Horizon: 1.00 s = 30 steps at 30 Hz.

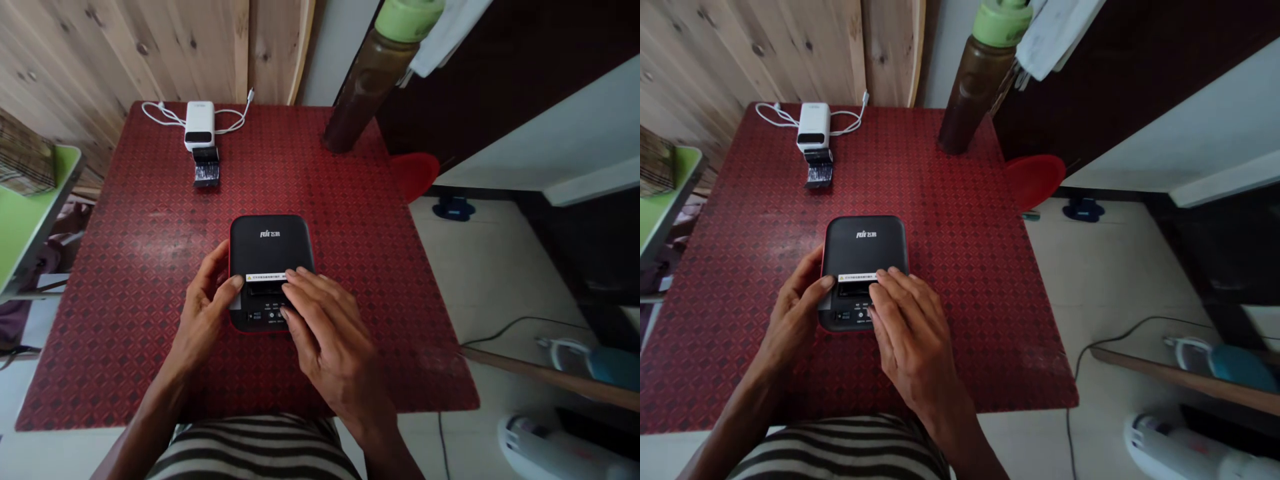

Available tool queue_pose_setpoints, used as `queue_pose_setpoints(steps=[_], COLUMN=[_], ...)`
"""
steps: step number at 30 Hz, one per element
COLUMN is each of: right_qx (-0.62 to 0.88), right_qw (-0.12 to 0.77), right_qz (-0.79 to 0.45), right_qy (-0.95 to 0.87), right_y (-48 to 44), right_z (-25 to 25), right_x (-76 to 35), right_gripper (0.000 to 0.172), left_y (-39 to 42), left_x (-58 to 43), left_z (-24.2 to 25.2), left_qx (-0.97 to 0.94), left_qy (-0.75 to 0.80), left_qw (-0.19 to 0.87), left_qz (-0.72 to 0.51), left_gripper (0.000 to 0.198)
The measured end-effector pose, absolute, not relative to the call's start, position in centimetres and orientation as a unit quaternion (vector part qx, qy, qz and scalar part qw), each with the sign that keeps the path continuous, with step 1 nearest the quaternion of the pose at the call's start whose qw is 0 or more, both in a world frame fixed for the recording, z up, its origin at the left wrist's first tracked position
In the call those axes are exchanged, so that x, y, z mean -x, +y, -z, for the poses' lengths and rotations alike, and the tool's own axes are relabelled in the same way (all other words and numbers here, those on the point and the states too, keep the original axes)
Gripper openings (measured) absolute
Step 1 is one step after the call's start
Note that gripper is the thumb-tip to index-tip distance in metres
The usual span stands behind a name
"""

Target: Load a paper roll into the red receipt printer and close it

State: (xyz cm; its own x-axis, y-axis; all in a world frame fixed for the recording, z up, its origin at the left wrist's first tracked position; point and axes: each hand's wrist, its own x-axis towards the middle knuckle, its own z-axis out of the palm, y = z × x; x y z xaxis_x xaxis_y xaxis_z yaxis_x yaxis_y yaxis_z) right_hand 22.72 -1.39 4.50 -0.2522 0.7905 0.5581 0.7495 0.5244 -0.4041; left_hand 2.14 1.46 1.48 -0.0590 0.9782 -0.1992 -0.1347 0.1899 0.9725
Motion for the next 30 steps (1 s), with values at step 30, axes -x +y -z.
queue_pose_setpoints(steps=[30], right_qx=[0.598], right_qw=[0.422], right_qz=[-0.031], right_qy=[-0.681], right_y=[-4.8], right_z=[-0.3], right_x=[-23.2], right_gripper=[0.07], left_y=[-0.2], left_x=[-2.3], left_z=[-2.5], left_qx=[-0.38], left_qy=[0.534], left_qw=[0.566], left_qz=[-0.501], left_gripper=[0.054])
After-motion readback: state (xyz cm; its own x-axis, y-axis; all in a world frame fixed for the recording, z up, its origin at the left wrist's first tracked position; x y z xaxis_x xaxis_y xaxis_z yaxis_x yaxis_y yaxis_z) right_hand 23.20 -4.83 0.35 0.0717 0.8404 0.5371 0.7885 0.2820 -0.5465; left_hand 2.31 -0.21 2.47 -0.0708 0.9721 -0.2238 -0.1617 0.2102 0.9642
